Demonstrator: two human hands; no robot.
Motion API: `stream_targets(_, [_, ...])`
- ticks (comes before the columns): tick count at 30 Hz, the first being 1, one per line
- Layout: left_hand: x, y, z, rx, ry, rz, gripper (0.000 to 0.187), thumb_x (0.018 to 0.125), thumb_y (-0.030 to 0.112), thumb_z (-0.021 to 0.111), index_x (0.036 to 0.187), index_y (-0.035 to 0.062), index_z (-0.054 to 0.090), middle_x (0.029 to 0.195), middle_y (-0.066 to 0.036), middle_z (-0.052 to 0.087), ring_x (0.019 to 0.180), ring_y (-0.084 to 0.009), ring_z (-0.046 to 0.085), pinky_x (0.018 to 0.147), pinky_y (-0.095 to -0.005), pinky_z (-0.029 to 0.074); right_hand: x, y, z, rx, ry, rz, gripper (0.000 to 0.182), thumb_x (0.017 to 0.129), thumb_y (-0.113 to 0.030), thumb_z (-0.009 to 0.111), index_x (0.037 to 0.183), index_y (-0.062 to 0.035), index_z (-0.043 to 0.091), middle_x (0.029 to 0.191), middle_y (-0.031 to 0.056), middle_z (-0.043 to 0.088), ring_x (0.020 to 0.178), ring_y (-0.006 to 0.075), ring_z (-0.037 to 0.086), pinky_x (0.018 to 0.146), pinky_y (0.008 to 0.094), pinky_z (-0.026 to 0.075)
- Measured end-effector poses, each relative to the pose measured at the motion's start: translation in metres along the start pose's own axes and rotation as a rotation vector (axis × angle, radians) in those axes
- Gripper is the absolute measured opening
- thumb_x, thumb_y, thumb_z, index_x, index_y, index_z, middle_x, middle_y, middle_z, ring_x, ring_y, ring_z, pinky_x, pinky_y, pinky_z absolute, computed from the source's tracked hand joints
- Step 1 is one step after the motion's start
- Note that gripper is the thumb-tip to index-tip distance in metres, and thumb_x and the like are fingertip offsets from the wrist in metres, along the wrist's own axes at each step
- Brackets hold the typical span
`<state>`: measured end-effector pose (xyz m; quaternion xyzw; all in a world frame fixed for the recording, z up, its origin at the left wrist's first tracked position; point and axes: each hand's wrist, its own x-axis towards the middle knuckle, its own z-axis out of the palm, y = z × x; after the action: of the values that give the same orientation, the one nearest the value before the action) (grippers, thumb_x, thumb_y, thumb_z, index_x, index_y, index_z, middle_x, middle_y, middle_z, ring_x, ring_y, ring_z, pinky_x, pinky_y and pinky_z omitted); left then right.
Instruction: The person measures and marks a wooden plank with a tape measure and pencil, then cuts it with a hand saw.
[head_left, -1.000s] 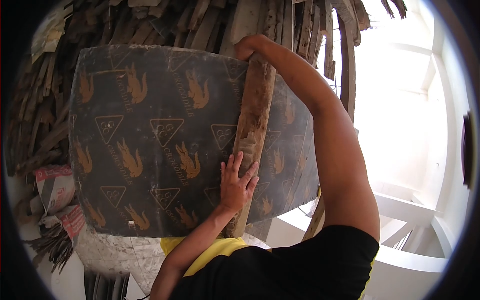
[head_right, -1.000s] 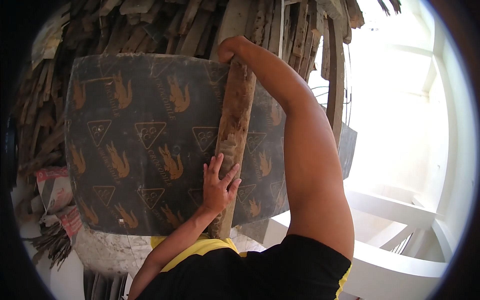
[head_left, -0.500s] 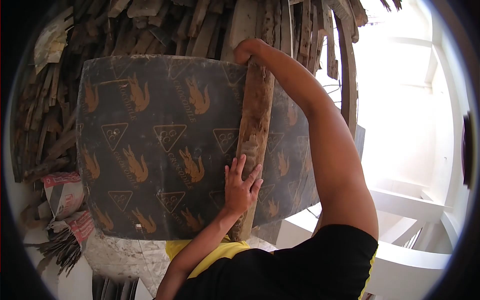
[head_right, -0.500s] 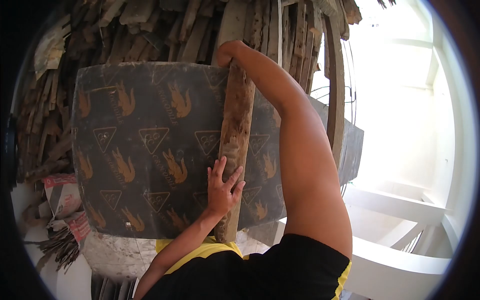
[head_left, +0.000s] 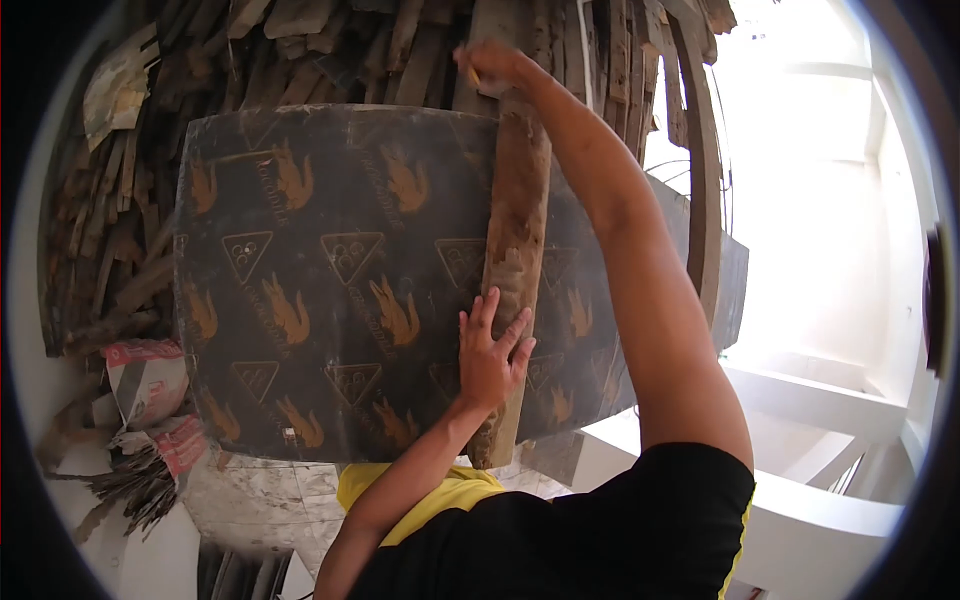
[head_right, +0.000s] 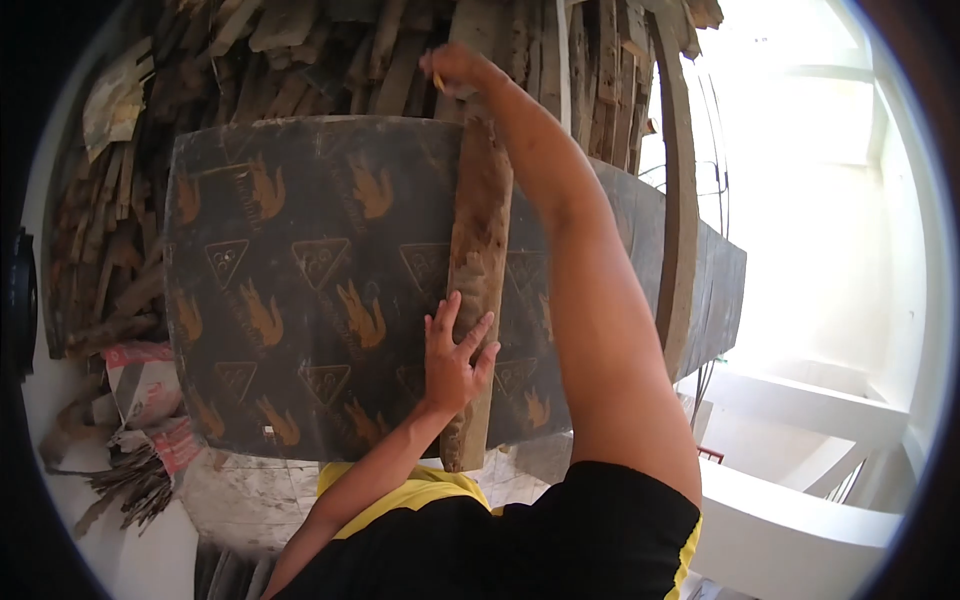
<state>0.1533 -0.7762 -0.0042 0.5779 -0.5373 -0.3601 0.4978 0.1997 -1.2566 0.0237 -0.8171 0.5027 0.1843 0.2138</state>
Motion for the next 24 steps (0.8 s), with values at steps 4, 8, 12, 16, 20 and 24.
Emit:
stream_targets(4, [0.0,0.003,0.0,0.018,0.009,0.028,0.049,0.085,0.03,0.075,0.132,0.0198,0.064,0.155,-0.022,0.033,0.138,-0.0464,0.037,0.112,-0.0641,0.027,-0.063,-0.028,-0.021,0.549,1.032,-0.175,0.039,0.086,-0.043,0.071,0.083,-0.0034,0.071,0.074,0.0167,0.068,0.073,0.0242,0.069,0.067,0.0391,0.051])
stream_targets(8, [-0.003,0.007,0.006,-0.079,0.11,-0.018,0.073,0.082,0.038,0.077,0.146,0.0157,0.048,0.153,-0.033,0.026,0.137,-0.0504,0.034,0.113,-0.0604,0.028,-0.242,-0.07,0.013,0.696,1.278,-0.214,0.029,0.088,-0.028,0.071,0.086,0.0008,0.067,0.074,0.0113,0.066,0.065,0.0184,0.061,0.063,0.035,0.048])
stream_targets(12, [-0.007,0.01,0.012,0.209,-0.014,0.012,0.102,0.073,0.046,0.083,0.152,0.0091,0.03,0.154,-0.034,0.021,0.137,-0.0513,0.031,0.114,-0.0567,0.027,-0.412,-0.064,0.133,1.055,1.077,-0.023,0.016,0.09,-0.012,0.073,0.094,0.0007,0.065,0.084,0.0065,0.069,0.078,0.0115,0.066,0.073,0.0276,0.054])
stream_targets(16, [-0.003,0.027,0.013,0.385,-0.068,-0.014,0.107,0.069,0.039,0.084,0.153,0.0094,0.025,0.148,-0.034,0.029,0.133,-0.0487,0.037,0.114,-0.055,0.028,-0.565,-0.076,0.212,1.56,0.946,0.041,0.017,0.095,-0.004,0.063,0.11,0.0029,0.062,0.097,0.0106,0.068,0.085,0.0164,0.067,0.076,0.0301,0.056])
stream_targets(20, [0.013,-0.016,0.016,-0.097,0.055,-0.084,0.103,0.062,0.018,0.073,0.149,-0.0034,0.022,0.138,-0.026,0.046,0.122,-0.0395,0.052,0.108,-0.0467,0.042,-0.716,-0.083,0.208,1.313,1.405,-0.058,0.015,0.098,-0.001,0.057,0.113,0.0027,0.061,0.097,0.0128,0.067,0.084,0.0169,0.067,0.077,0.0319,0.057])
stream_targets(24, [0.004,-0.006,-0.062,-1.165,-0.468,-0.489,0.098,0.059,0.015,0.063,0.149,-0.003,0.029,0.143,-0.022,0.045,0.119,-0.0375,0.057,0.102,-0.0445,0.051,-0.853,-0.103,0.232,1.21,1.912,-0.353,0.018,0.102,-0.01,0.055,0.119,-0.0031,0.054,0.099,0.0132,0.061,0.079,0.02,0.061,0.065,0.0352,0.055])
